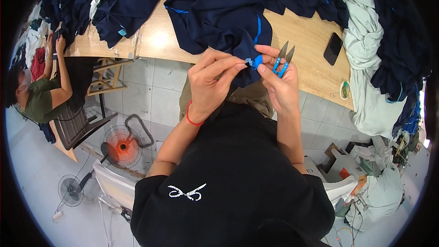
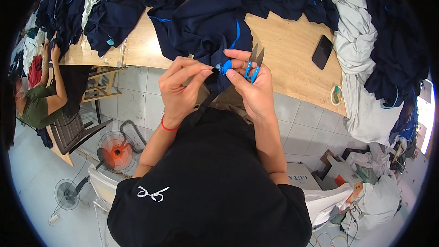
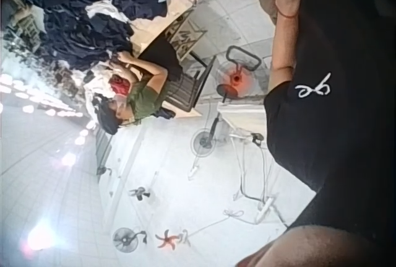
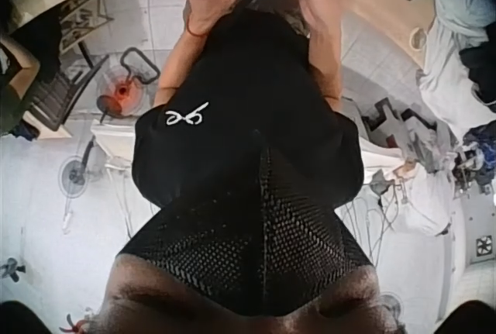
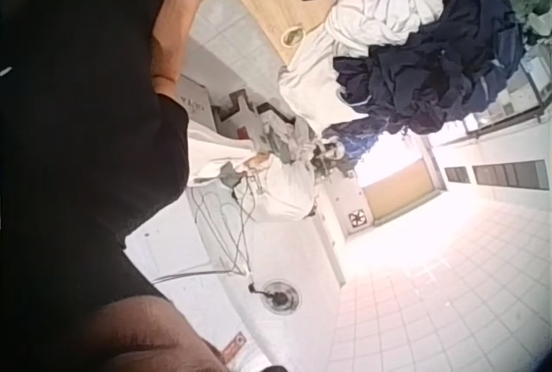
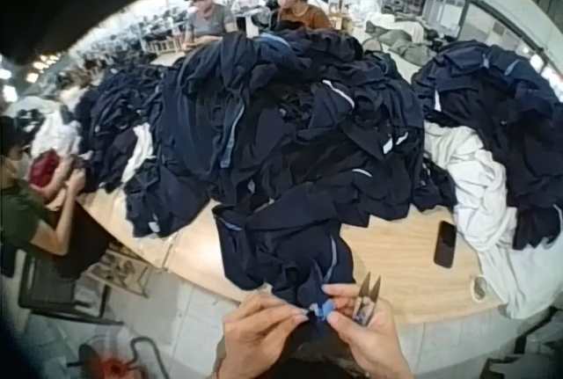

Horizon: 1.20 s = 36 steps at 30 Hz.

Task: Trimming loose or excess threads from dark blue garments using small snips in a factory setting.

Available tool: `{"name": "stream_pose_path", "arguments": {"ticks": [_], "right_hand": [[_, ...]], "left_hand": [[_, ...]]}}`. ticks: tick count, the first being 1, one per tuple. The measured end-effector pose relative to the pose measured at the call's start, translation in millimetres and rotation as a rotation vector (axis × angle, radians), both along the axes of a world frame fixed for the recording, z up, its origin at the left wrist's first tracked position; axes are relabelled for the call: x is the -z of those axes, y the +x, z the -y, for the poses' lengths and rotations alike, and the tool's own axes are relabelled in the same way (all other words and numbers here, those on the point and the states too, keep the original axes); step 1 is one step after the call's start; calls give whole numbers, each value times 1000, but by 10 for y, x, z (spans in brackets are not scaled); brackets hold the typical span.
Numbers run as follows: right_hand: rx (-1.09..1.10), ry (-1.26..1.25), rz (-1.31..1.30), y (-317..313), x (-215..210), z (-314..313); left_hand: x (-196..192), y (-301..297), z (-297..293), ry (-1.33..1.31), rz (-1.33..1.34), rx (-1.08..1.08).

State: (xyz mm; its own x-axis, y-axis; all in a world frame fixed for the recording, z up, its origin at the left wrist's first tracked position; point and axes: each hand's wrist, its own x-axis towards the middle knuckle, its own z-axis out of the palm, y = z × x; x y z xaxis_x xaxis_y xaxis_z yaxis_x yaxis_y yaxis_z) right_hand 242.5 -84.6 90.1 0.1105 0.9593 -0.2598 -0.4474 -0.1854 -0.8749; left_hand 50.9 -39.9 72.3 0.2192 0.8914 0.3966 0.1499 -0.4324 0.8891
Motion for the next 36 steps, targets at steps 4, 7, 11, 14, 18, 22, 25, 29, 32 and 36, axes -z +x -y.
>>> {"name": "stream_pose_path", "arguments": {"ticks": [4, 7, 11, 14, 18, 22, 25, 29, 32, 36], "right_hand": [[58, 13, -25, 16, 10, 8], [58, 30, -10, 23, 23, 5], [34, 16, 1, 26, 4, -8], [44, 53, 61, -16, -5, -8], [65, 61, 111, -21, 0, 9], [112, 41, 59, 30, 42, 33], [128, 45, 45, 29, 42, 21], [82, 37, 14, -4, 34, 3], [75, 5, 58, -15, 62, -3], [106, -16, 319, 52, -9, 80]], "left_hand": [[122, -109, -35, -278, 263, -95], [237, -237, -23, -498, 415, -32], [13, -89, 36, -384, 161, 147], [-54, 4, 64, -371, 83, 198], [-30, -15, 21, -213, -13, 169], [127, -72, 46, -340, 175, 140], [-12, 10, 118, -544, 229, 163], [1, 78, 176, -784, 316, 251], [95, 41, 117, -504, 155, 178], [-11, -34, 38, -302, 20, 95]]}}
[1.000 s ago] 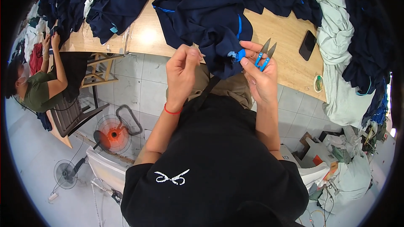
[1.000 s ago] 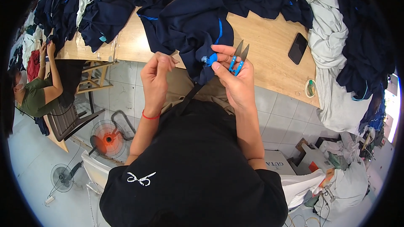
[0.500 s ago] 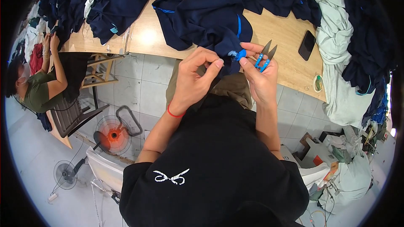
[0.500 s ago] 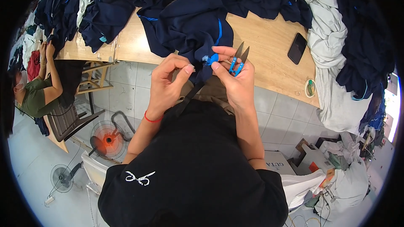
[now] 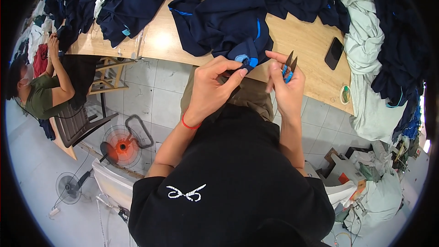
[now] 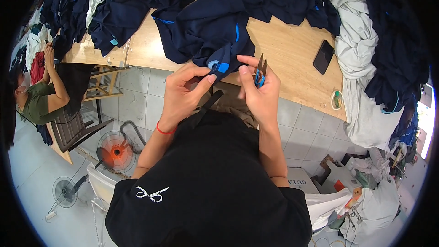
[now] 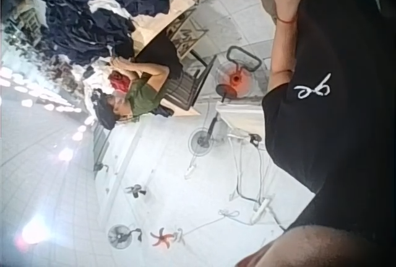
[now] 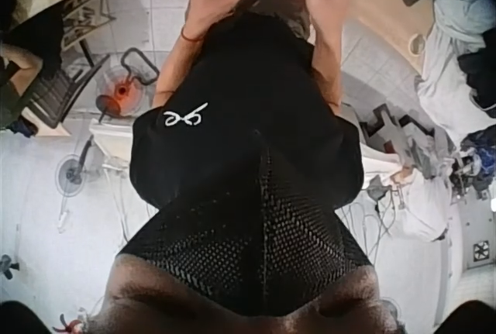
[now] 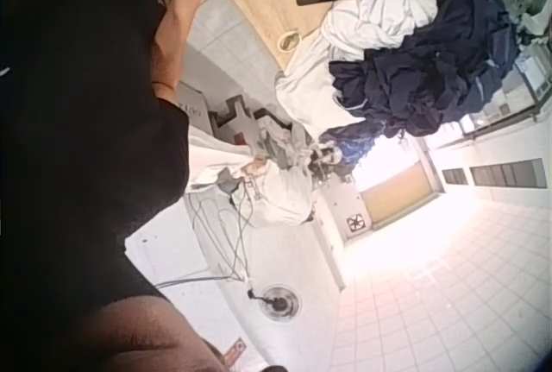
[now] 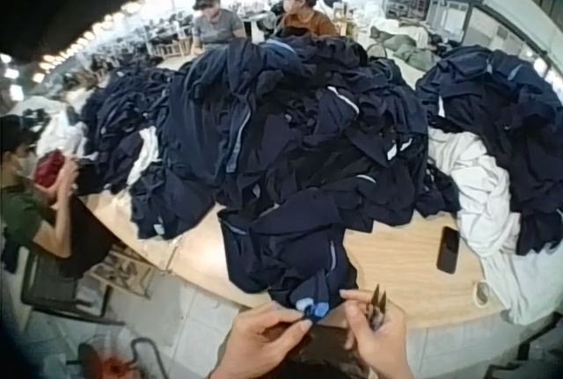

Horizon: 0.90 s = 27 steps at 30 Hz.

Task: Trimming loose or excess threads from dark blue garments using small snips in a factory setting.

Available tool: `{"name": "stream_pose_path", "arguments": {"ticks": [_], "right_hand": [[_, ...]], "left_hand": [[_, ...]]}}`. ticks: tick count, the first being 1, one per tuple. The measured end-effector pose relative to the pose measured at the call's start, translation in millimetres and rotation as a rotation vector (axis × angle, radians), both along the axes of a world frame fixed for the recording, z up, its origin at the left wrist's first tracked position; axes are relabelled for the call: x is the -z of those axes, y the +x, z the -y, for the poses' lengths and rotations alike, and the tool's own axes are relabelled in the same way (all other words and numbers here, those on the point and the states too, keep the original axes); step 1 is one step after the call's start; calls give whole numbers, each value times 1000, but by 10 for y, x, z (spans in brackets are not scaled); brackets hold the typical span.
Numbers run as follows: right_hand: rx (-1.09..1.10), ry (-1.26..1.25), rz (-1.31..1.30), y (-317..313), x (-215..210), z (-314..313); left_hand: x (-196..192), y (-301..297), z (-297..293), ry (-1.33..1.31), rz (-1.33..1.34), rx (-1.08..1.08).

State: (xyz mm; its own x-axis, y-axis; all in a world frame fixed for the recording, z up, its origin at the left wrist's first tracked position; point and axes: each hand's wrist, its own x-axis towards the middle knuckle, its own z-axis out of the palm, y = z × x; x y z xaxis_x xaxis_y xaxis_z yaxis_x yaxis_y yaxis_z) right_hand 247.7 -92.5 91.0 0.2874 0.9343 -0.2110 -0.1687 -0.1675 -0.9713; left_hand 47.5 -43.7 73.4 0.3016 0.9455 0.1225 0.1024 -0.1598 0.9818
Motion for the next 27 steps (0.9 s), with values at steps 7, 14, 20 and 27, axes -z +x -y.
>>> {"name": "stream_pose_path", "arguments": {"ticks": [7, 14, 20, 27], "right_hand": [[82, 14, 192, 98, 99, -32], [271, -191, 190, 606, 1160, -146], [190, -143, 277, 419, 1317, -553], [294, 134, 569, 604, 128, -139]], "left_hand": [[211, -312, -97, -89, -100, -208], [497, -670, -146, 96, -494, -291], [897, 27, -475, 349, -476, -200], [102, 99, -373, 49, 269, -102]]}}
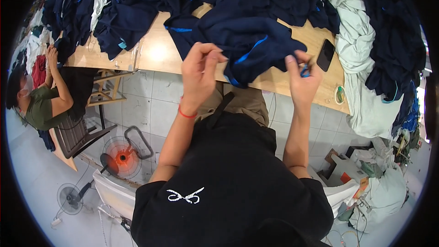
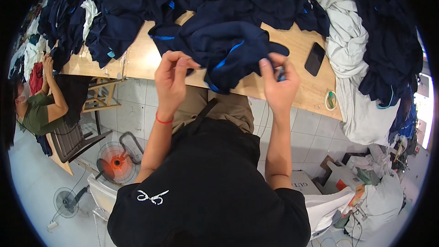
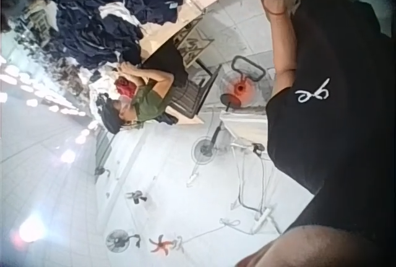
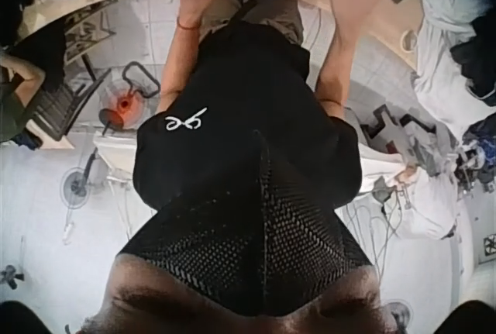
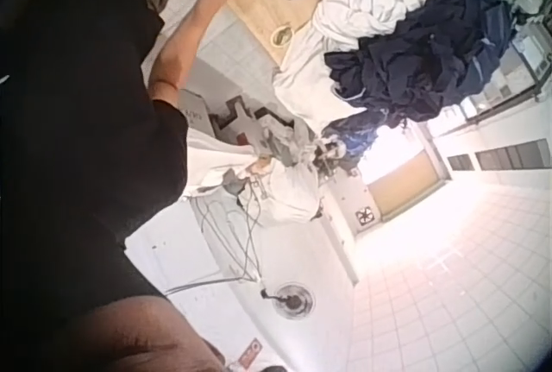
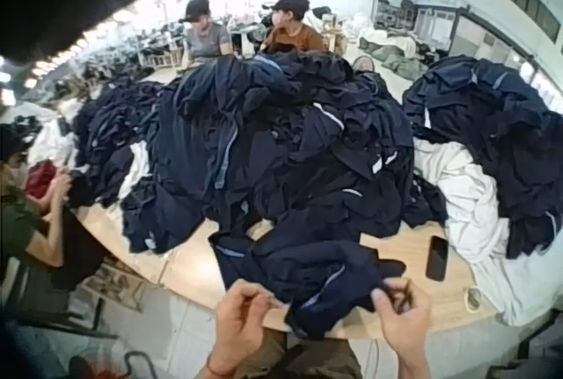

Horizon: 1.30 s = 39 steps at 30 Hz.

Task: Trimming loose or excess threads from dark blue garments using small snips in a factory setting.

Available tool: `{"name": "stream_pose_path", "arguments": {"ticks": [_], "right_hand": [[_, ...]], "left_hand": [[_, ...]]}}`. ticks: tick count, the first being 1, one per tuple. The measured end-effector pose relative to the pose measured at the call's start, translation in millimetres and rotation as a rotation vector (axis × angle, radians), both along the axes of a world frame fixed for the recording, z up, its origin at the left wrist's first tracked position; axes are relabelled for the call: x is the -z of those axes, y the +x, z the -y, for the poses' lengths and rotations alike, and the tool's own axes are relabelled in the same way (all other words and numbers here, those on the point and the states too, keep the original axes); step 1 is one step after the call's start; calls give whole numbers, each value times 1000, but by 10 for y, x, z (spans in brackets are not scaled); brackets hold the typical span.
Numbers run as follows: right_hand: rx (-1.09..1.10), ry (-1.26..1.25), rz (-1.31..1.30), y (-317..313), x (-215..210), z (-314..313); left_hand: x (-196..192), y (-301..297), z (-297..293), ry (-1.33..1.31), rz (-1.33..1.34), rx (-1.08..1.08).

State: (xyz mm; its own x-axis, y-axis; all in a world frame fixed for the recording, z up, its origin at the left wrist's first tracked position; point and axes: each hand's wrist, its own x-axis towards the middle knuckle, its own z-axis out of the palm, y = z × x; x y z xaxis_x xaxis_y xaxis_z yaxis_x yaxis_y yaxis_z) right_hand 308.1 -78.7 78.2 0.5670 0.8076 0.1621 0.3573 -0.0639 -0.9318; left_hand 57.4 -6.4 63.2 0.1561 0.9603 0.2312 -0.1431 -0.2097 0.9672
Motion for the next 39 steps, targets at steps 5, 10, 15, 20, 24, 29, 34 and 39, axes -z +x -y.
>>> {"name": "stream_pose_path", "arguments": {"ticks": [5, 10, 15, 20, 24, 29, 34, 39], "right_hand": [[-221, -228, -101, 174, 351, 261], [226, -211, -216, 495, 933, 85], [57, -256, -18, 456, 1094, -236], [-70, -216, -358, 161, 612, -44], [-168, -158, -582, -96, 291, 145], [-294, -152, -644, -298, 258, 202], [-338, -170, -396, -385, 258, 234], [-530, -126, -229, -324, 205, 245]], "left_hand": [[523, -371, 4, 277, -560, -5], [557, 57, 359, 98, -436, 101], [1051, 382, 278, 64, -540, 109], [437, -20, 181, 214, -513, -135], [427, -489, 168, 145, -616, -213], [138, -483, 240, 215, -658, -199], [-164, -60, 197, 179, -385, 15], [-117, 144, 69, 242, -414, 150]]}}
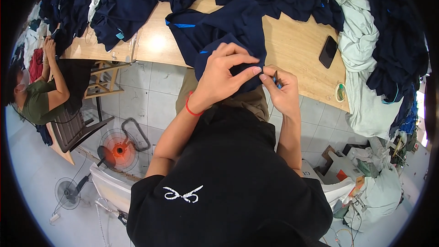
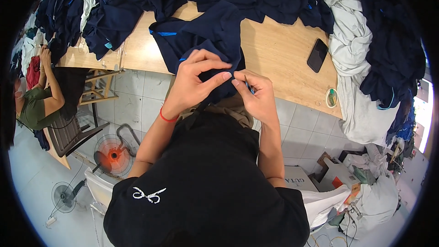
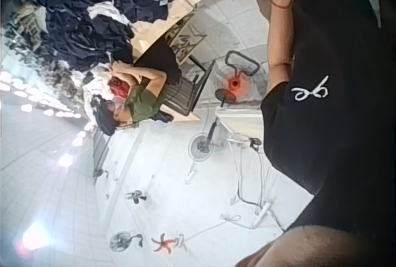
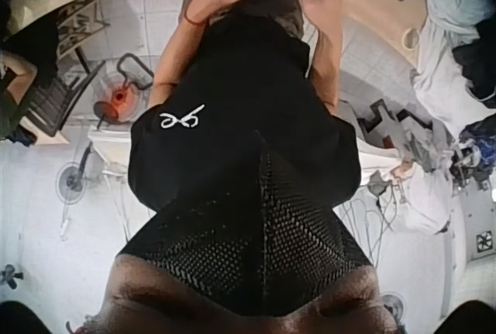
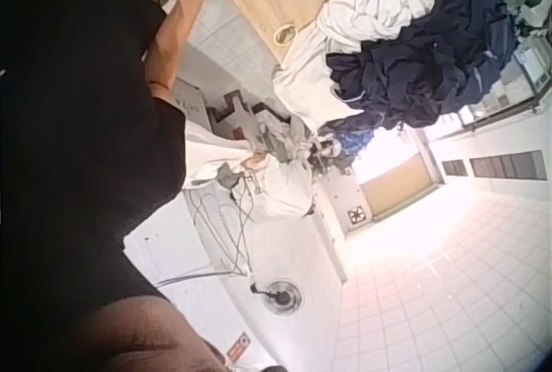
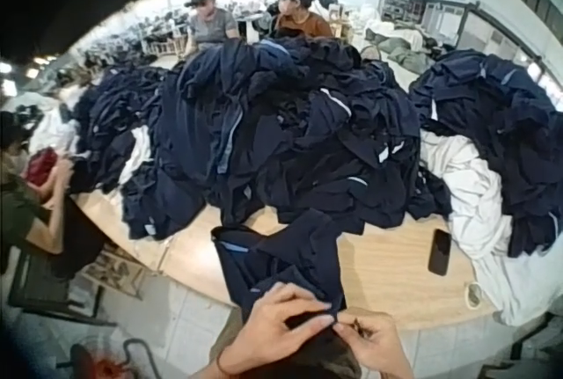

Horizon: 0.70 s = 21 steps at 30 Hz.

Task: Trimming loose or excess threads from dark blue garments using small snips in a factory setting.

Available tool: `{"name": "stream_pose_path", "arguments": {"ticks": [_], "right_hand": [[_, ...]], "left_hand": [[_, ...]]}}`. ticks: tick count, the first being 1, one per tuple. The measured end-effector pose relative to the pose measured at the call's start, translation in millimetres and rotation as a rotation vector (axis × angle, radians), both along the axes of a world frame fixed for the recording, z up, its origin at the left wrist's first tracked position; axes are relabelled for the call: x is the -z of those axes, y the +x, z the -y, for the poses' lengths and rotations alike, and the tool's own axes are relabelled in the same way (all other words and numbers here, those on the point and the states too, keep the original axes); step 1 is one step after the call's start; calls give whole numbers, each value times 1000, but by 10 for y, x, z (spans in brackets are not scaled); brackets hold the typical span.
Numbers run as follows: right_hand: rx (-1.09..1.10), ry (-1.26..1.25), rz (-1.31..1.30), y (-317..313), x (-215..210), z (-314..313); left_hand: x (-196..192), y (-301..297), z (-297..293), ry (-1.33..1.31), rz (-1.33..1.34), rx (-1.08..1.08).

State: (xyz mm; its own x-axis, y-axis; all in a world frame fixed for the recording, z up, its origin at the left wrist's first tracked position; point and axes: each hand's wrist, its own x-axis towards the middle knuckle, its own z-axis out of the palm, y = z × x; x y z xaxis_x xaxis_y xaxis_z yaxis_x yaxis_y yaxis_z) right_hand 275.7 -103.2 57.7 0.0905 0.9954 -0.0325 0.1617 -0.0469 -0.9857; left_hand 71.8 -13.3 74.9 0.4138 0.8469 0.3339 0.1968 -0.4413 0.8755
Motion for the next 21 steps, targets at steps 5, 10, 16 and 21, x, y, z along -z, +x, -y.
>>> {"name": "stream_pose_path", "arguments": {"ticks": [5, 10, 16, 21], "right_hand": [[73, -20, 50, -12, 80, 98], [93, -64, -6, 78, 195, 126], [68, -42, -95, -149, 171, -61], [106, -216, -301, -313, 372, -52]], "left_hand": [[260, -223, -11, -209, 86, -28], [513, -802, -91, -500, 284, -434], [340, -531, 241, -664, 143, 71], [606, -378, 324, -676, 121, -11]]}}
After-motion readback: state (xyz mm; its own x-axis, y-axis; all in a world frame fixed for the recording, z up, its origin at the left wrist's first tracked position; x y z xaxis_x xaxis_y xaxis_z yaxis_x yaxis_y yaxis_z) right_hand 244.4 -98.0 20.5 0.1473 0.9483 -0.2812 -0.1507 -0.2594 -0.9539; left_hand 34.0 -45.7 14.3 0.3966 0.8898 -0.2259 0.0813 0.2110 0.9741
